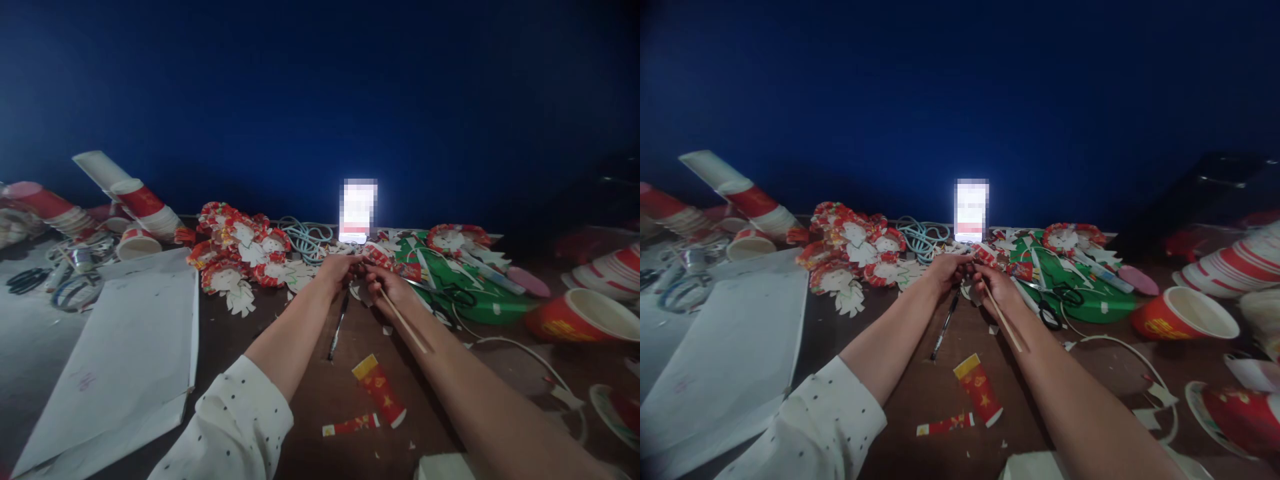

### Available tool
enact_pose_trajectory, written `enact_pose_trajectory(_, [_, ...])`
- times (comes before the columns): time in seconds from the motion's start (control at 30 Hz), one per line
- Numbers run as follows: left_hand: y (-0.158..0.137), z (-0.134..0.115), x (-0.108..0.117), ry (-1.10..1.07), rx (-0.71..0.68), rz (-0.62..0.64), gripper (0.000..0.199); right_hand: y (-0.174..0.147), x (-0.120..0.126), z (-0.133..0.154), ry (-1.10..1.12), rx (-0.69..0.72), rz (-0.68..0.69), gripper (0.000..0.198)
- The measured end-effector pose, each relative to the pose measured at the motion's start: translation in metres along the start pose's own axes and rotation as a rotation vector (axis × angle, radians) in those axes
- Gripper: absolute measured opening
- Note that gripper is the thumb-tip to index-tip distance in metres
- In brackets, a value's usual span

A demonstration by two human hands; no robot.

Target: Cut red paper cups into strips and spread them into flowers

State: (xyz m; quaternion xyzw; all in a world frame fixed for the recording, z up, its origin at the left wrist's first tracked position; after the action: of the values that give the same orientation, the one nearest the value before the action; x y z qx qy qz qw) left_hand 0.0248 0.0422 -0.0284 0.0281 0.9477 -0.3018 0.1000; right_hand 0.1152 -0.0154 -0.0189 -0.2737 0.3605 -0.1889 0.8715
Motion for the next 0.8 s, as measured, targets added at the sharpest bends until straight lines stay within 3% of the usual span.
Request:
enact_pose_trajectory(0.13, [0.002,0.000,0.001,0.033,-0.017,-0.013,0.020,0.003,-0.001,0.000,-0.089,0.068,0.023,0.011])
enact_pose_trajectory(0.33, [-0.002,-0.002,0.002,0.054,-0.048,-0.031,0.021,0.008,0.004,0.004,-0.251,0.294,-0.015,0.010])
enact_pose_trajectory(0.5, [-0.011,-0.005,0.001,-0.021,-0.003,0.059,0.013,0.009,0.003,0.008,-0.228,0.263,0.048,0.012])
enact_pose_trajectory(0.63, [-0.013,-0.007,0.001,0.004,-0.021,0.060,0.015,0.010,0.004,0.007,-0.164,0.186,0.066,0.013])
enact_pose_trajectory(0.8, [-0.006,-0.003,0.001,0.070,-0.074,0.023,0.016,0.007,0.005,0.009,-0.304,0.375,0.015,0.014])
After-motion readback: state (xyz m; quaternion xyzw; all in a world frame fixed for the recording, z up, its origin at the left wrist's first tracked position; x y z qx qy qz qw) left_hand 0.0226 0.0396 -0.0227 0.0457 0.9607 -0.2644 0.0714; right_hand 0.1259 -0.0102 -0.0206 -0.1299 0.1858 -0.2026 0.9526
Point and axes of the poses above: each hand's wrist, its own y-axis towards the middle knuckle, its own x-axis out of the back of the hand, z = x × y, the point moved 5 cm from there along y, towards the middle knuckle, and after that the axes turned 10 degrees about -z, right-handed, at the moved point
